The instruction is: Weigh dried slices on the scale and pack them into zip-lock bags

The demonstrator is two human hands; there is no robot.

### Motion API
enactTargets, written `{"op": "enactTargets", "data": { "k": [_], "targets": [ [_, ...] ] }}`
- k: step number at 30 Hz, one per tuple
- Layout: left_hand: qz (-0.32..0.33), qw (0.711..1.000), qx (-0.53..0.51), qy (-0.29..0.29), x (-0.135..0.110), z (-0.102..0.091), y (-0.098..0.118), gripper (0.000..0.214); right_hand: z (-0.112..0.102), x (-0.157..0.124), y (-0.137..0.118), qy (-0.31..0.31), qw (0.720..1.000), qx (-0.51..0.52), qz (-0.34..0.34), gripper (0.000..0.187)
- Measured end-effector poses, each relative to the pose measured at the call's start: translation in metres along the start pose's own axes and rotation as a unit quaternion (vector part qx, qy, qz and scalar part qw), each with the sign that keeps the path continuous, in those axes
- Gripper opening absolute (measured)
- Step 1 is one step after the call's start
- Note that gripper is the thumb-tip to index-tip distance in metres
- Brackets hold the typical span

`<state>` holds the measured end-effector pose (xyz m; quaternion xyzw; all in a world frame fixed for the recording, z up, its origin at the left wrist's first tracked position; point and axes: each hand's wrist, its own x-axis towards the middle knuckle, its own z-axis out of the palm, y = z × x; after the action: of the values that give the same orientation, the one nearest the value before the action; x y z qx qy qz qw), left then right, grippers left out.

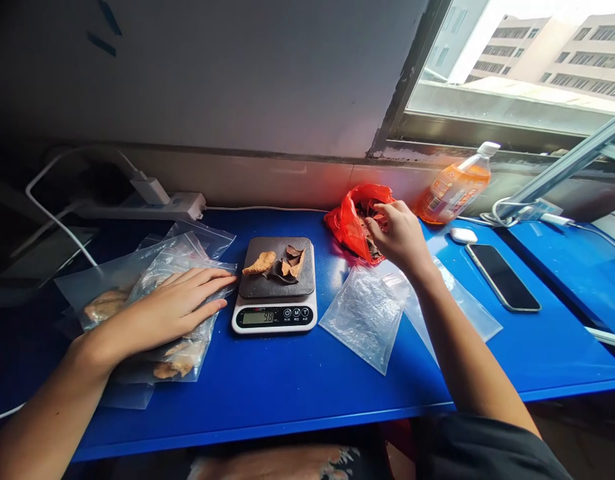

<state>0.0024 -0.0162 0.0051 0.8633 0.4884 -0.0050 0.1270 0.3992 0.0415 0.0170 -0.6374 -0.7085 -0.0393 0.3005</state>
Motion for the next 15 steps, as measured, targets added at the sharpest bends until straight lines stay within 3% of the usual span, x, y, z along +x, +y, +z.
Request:
{"op": "enactTargets", "data": {
  "k": [3,8,11,15],
  "targets": [
    [0.003,1.000,-0.004,0.005,0.000,0.000,0.000,0.050,-0.001,-0.026,-0.007,-0.082,0.995,0.001,-0.049,0.023],
    [0.005,1.000,0.001,0.023,0.000,0.003,-0.001,0.049,0.015,-0.063,0.006,-0.139,0.990,-0.022,-0.021,0.020],
    [0.007,1.000,-0.005,0.024,0.000,0.003,-0.001,0.050,0.019,-0.062,0.015,-0.124,0.992,-0.008,-0.008,0.017],
    [0.004,1.000,-0.005,0.009,0.000,0.001,0.000,0.050,0.020,-0.043,0.022,-0.056,0.998,0.005,0.029,0.017]
  ]
}}
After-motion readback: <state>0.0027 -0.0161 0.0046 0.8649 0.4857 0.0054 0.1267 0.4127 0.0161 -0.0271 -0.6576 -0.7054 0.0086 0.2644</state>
